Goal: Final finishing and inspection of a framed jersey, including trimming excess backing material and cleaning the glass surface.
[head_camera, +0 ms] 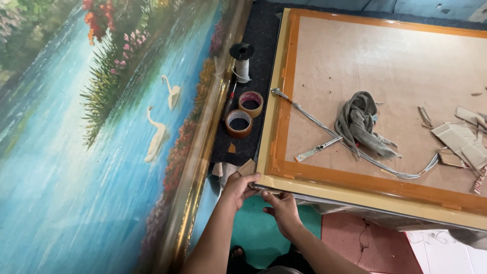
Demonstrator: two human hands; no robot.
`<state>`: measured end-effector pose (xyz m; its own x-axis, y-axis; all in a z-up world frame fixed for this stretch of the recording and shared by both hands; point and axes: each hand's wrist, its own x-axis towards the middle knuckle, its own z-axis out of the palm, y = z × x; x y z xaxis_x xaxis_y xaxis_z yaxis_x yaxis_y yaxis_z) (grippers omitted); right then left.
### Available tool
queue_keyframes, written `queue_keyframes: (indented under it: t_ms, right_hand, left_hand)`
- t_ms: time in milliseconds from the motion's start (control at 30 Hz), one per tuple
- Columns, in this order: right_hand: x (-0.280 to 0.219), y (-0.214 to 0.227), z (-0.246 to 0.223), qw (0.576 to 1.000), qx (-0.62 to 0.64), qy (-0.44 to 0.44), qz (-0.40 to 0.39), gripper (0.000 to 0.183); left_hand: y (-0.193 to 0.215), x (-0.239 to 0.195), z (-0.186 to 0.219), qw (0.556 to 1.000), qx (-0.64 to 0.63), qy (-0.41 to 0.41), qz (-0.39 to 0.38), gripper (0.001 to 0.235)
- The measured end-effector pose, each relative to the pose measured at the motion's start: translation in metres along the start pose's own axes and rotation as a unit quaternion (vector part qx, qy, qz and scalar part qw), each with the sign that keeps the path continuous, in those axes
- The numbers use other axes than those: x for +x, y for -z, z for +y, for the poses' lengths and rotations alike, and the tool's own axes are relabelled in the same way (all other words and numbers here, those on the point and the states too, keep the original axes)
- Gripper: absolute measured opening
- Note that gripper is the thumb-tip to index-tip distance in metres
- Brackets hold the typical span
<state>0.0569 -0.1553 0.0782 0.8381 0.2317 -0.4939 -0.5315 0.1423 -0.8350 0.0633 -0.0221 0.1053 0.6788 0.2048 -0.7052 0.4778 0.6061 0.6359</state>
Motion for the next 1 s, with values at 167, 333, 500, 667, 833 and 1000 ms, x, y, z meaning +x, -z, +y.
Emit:
queue_keyframes:
  t_ms: [167, 333, 500, 667, 833, 1000]
  right_hand:
    - [-0.001, -0.006, -0.003, 0.998, 0.028, -0.036, 0.045, 0.037]
    - [-0.001, -0.007, -0.004, 0.998, 0.045, -0.035, 0.033, 0.029]
    - [0.003, -0.012, -0.004, 0.994, 0.083, -0.061, 0.031, 0.013]
    - [0.0, -0.024, -0.027, 0.968, 0.129, -0.173, 0.124, 0.035]
    - [0.007, -0.022, -0.028, 0.967, 0.104, -0.189, 0.14, 0.031]
    - [0.004, -0.023, -0.033, 0.971, 0.069, -0.184, 0.138, 0.027]
  left_hand:
    - [-0.003, -0.002, 0.003, 1.0, 0.021, -0.008, 0.003, 0.025]
    - [-0.005, 0.005, 0.002, 1.0, 0.014, 0.002, 0.026, 0.035]
    - [0.0, 0.012, -0.001, 1.0, -0.004, 0.006, 0.005, 0.034]
    - [-0.001, 0.011, 0.0, 1.0, -0.006, 0.004, -0.002, 0.033]
    - [-0.003, -0.006, 0.001, 1.0, -0.002, -0.021, -0.018, 0.034]
    - [0.003, -0.011, -0.009, 0.989, 0.023, -0.048, -0.137, 0.091]
